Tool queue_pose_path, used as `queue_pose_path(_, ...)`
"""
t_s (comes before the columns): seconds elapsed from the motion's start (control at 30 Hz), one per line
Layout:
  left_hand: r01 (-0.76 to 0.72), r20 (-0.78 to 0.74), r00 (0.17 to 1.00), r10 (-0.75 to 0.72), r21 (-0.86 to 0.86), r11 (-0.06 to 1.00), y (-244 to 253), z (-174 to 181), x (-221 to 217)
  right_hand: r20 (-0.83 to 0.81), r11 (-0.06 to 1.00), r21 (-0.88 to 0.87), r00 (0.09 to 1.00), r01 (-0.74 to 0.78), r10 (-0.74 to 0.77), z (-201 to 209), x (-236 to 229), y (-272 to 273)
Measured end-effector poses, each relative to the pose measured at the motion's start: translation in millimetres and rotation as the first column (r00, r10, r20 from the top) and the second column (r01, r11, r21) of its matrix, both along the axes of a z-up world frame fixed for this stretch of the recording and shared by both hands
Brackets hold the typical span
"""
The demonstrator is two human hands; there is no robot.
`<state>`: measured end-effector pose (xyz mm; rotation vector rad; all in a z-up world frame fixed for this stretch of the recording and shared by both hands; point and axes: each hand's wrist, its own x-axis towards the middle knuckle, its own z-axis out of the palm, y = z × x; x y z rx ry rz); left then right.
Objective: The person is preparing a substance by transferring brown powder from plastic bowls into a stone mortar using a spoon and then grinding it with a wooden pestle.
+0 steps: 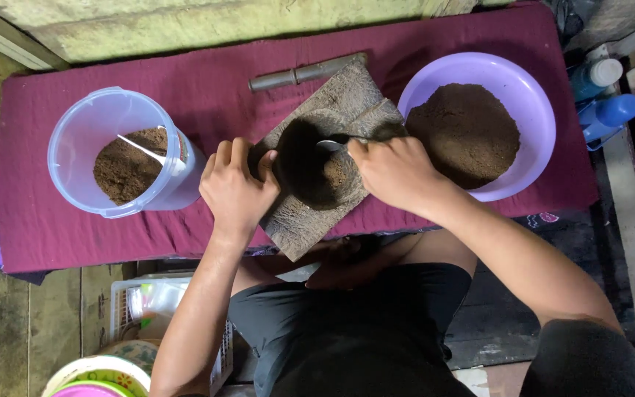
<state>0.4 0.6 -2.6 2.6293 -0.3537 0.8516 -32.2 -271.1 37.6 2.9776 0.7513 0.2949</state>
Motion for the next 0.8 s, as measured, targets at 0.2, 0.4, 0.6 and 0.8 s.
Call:
queue_pose_path(0.2,-0.009,0.005,1.0,0.009,-0.007,1.0,-1.2,0.6,1.1,0.108,0.993,-0.014,0.987,-0.119,0.12,-40.5,24.2,-1.0)
queue_pose_path(0.4,-0.018,-0.012,1.0,0.018,-0.001,1.0,-2.2,1.8,-1.1,-0.059,0.98,0.135,0.986,-0.146,0.155,-24.6,21.7,-11.6)
queue_pose_path(0.6,-0.019,-0.038,0.999,0.019,-0.005,1.0,-2.2,1.5,-0.5,-0.122,0.977,0.106,0.973,-0.183,0.195,-62.6,19.3,-12.5)
queue_pose_path(0.8,-0.028,-0.018,0.999,0.028,0.004,1.0,-2.8,2.1,-1.2,0.188,0.999,-0.011,0.981,-0.046,0.047,-39.7,-5.6,-15.1)
